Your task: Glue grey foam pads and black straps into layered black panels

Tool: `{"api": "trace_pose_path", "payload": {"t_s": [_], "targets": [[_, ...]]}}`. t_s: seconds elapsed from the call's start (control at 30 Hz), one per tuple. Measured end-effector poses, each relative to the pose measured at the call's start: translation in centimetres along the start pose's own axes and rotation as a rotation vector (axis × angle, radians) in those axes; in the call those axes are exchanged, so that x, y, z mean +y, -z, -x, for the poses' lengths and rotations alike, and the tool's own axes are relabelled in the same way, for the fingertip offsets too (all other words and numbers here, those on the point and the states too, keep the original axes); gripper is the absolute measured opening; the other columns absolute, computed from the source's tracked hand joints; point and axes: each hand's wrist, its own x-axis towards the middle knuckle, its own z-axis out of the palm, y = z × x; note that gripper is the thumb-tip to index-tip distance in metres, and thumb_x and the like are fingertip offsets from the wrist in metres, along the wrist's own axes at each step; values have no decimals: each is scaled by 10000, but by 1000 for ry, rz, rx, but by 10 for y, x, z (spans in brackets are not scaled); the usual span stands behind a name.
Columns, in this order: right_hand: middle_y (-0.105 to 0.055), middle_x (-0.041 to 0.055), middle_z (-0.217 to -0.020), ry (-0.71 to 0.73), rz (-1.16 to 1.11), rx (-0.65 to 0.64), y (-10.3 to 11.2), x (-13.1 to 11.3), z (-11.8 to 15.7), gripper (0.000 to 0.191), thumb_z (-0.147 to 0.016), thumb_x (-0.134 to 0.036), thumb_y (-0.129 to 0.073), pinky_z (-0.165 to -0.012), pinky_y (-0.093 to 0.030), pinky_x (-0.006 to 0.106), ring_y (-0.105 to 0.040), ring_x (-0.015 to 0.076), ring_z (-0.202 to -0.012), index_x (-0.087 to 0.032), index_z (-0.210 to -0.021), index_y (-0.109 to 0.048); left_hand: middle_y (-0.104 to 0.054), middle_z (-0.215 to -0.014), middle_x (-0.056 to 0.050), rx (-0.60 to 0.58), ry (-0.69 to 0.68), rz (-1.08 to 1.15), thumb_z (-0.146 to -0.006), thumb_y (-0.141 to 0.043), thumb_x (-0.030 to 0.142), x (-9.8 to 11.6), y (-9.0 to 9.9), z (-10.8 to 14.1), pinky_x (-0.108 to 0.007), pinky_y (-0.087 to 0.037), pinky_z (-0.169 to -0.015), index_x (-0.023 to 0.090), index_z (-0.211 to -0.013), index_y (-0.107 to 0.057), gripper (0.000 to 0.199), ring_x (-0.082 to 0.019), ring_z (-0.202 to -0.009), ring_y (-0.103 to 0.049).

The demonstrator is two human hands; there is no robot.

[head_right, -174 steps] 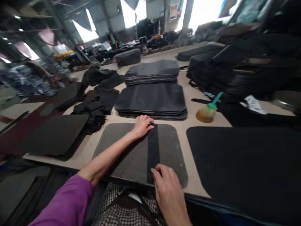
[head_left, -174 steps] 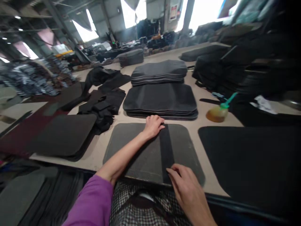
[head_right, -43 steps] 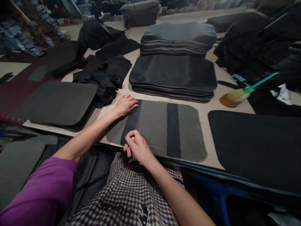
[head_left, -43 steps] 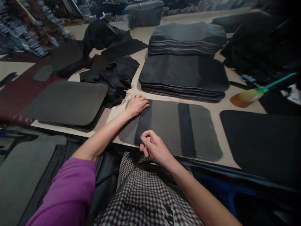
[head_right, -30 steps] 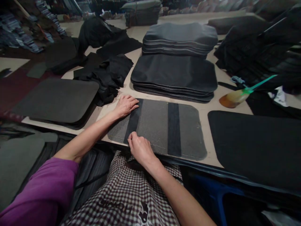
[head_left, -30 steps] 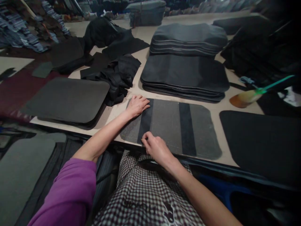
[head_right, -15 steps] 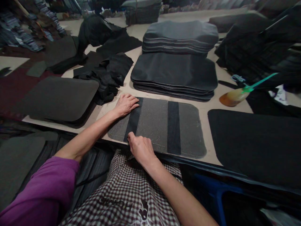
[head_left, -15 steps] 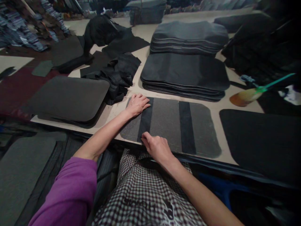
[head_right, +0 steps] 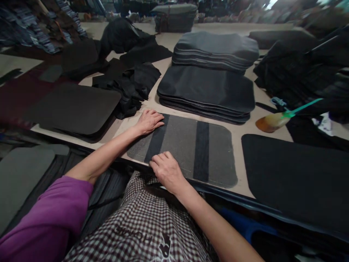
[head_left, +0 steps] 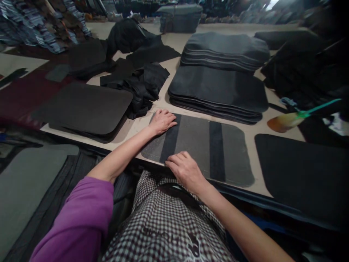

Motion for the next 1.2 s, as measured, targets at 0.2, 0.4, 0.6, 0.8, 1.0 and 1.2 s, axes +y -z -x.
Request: {"api": "trace_pose_path", "payload": {"t_s": [0.2, 0.4, 0.6, 0.8, 1.0, 1.2], "targets": [[-628, 80, -858, 89, 164, 13, -1, -11, -4, 228, -1019, -104, -509, -831, -360, 402, -517, 223, -816, -133, -903, -703, -713, -1206, -117, -14, -1, -38, -1041, -433, 457, 1, -1, 0, -461, -305, -956, 223, -1243, -659, 383, -309, -1175, -518], [-593, 58, -775, 92, 175, 58, -5, -13, -10, 282, -1000, -100, -522, -787, -330, 403, -479, 203, -745, -160, -762, -660, -719, -1188, -105, -7, 1, -30, -1028, -470, 458, -1, -5, -3, -457, -315, -947, 227, -1215, -675, 361, -313, -1169, -525], [-585, 40, -756, 108, 184, 37, -1, -12, -14, 280, -994, -113, -542, -809, -327, 408, -464, 191, -713, -165, -738, -643, -722, -1189, -105, -6, 6, -36, -1030, -465, 463, 0, -3, -3, -460, -309, -961, 226, -1217, -682, 372, -302, -1163, -524], [-591, 57, -779, 121, 215, 53, -4, -13, -16, 284, -990, -82, -503, -808, -327, 398, -480, 200, -737, -160, -760, -651, -723, -1178, -102, -15, 7, -34, -1036, -448, 455, 0, -1, -2, -454, -305, -945, 225, -1203, -685, 370, -301, -1140, -523], [-695, 39, -828, -172, -41, -179, 11, 2, -32, 154, -895, -135, -614, -791, -351, 339, -580, 170, -764, -164, -786, -719, -729, -1155, -79, -15, 29, 6, -1030, -468, 463, -3, -1, -3, -452, -299, -951, 231, -1176, -694, 355, -295, -1140, -527], [-750, 16, -856, -358, -205, -272, 21, 9, -43, 142, -829, -150, -637, -692, -362, 297, -629, 165, -735, -202, -781, -760, -722, -1183, -81, -26, 18, 8, -1041, -433, 473, -5, -3, -4, -445, -292, -942, 223, -1210, -683, 392, -290, -1141, -522]]}}
